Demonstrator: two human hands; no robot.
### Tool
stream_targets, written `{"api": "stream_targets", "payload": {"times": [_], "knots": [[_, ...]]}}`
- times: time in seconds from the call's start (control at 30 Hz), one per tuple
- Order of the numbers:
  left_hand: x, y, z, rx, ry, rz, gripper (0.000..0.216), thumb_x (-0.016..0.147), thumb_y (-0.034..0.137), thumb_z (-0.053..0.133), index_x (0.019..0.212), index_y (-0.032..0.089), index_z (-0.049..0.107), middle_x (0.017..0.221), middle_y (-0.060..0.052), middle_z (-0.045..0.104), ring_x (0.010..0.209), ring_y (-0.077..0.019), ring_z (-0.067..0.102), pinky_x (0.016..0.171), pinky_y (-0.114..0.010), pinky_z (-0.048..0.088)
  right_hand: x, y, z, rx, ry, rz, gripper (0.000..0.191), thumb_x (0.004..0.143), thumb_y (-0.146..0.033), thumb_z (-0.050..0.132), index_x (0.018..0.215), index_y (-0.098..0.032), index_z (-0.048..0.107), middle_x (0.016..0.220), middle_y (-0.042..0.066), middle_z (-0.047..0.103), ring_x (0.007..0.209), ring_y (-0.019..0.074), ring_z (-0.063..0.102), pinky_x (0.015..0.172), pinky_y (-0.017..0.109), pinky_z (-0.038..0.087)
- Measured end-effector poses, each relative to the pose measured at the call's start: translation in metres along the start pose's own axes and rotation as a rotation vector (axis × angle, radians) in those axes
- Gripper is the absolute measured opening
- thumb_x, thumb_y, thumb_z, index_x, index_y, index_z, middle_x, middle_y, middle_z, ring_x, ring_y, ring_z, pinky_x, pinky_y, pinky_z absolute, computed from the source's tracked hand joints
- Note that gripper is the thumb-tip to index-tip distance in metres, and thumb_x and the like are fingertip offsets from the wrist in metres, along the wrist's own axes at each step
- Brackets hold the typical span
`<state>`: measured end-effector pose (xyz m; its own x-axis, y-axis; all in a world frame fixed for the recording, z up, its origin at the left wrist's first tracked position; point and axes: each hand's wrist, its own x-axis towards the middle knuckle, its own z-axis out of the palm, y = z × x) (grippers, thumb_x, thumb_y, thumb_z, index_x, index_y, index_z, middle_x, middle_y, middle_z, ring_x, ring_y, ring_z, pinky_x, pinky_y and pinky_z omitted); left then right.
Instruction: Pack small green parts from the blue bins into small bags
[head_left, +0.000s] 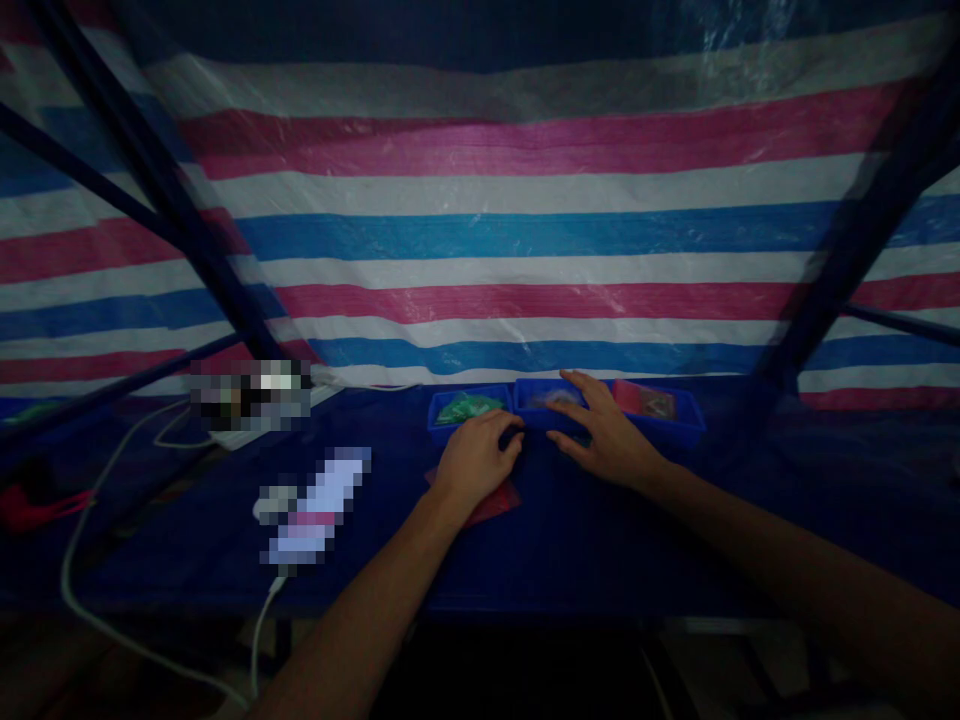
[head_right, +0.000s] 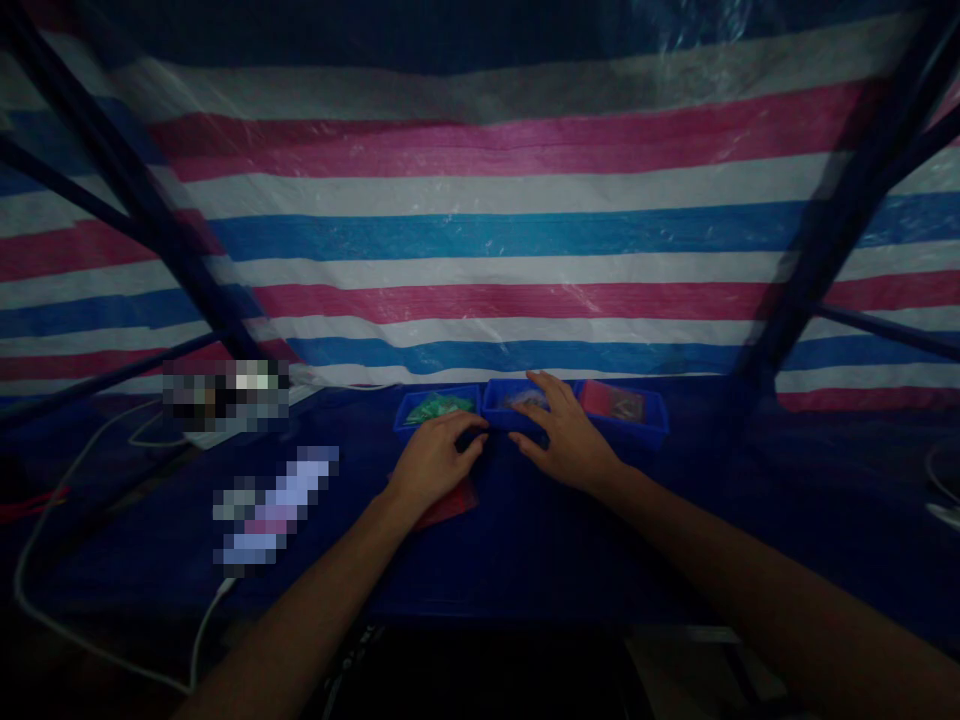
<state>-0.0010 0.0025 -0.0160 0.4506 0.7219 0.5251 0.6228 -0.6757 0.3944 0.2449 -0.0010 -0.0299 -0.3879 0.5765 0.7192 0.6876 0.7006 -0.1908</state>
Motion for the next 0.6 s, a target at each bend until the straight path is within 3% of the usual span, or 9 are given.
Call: {"api": "stream_targets", "payload": {"times": [0.1,0.2,0.37,0.47,0.6], "knots": [[-0.001,-0.003,0.002,0.021,-0.05,0.0,0.024,0.091,0.023,0.065,0.113,0.024,0.075,0.111,-0.008,0.076,0.103,-0.0271,0.07,0.097,-0.042,0.052,0.004,-0.003,-0.009,0.007,-0.009,-0.046,0.027,0.095,-0.033,0.066,0.121,-0.028,0.071,0.145,0.011,0.057,0.14,0.0357,0.047,0.113,0.065,0.043],[-0.002,-0.003,0.004,0.051,-0.067,-0.004,0.023,0.092,0.024,0.064,0.113,0.024,0.075,0.111,-0.008,0.076,0.102,-0.0274,0.07,0.095,-0.042,0.052,0.007,-0.008,-0.023,-0.061,-0.085,-0.05,0.022,0.098,-0.038,0.061,0.11,-0.026,0.074,0.115,0.012,0.072,0.116,0.0334,0.063,0.1,0.057,0.053],[-0.002,0.002,0.003,0.014,-0.02,-0.002,0.018,0.094,0.024,0.062,0.107,0.023,0.075,0.105,-0.008,0.075,0.098,-0.0266,0.069,0.092,-0.041,0.052,-0.006,-0.012,-0.029,-0.351,-0.335,0.238,0.057,0.09,-0.074,0.056,0.098,-0.02,0.073,0.078,0.017,0.073,0.075,0.0354,0.072,0.074,0.05,0.055],[-0.001,0.005,0.002,-0.002,-0.002,0.005,0.016,0.093,0.023,0.062,0.103,0.024,0.075,0.102,-0.007,0.074,0.095,-0.0256,0.068,0.091,-0.04,0.052,-0.014,-0.013,-0.019,-0.415,-0.461,0.222,0.058,0.092,-0.073,0.052,0.103,-0.019,0.07,0.078,0.017,0.075,0.071,0.0337,0.073,0.069,0.044,0.054],[0.0,0.007,0.002,0.001,-0.001,0.01,0.015,0.093,0.021,0.062,0.101,0.023,0.074,0.099,-0.007,0.073,0.094,-0.025,0.068,0.09,-0.04,0.052,-0.013,-0.02,-0.007,-0.31,-0.495,0.051,0.033,0.1,-0.049,0.052,0.107,-0.02,0.067,0.094,0.015,0.076,0.079,0.0295,0.073,0.068,0.037,0.053]]}}
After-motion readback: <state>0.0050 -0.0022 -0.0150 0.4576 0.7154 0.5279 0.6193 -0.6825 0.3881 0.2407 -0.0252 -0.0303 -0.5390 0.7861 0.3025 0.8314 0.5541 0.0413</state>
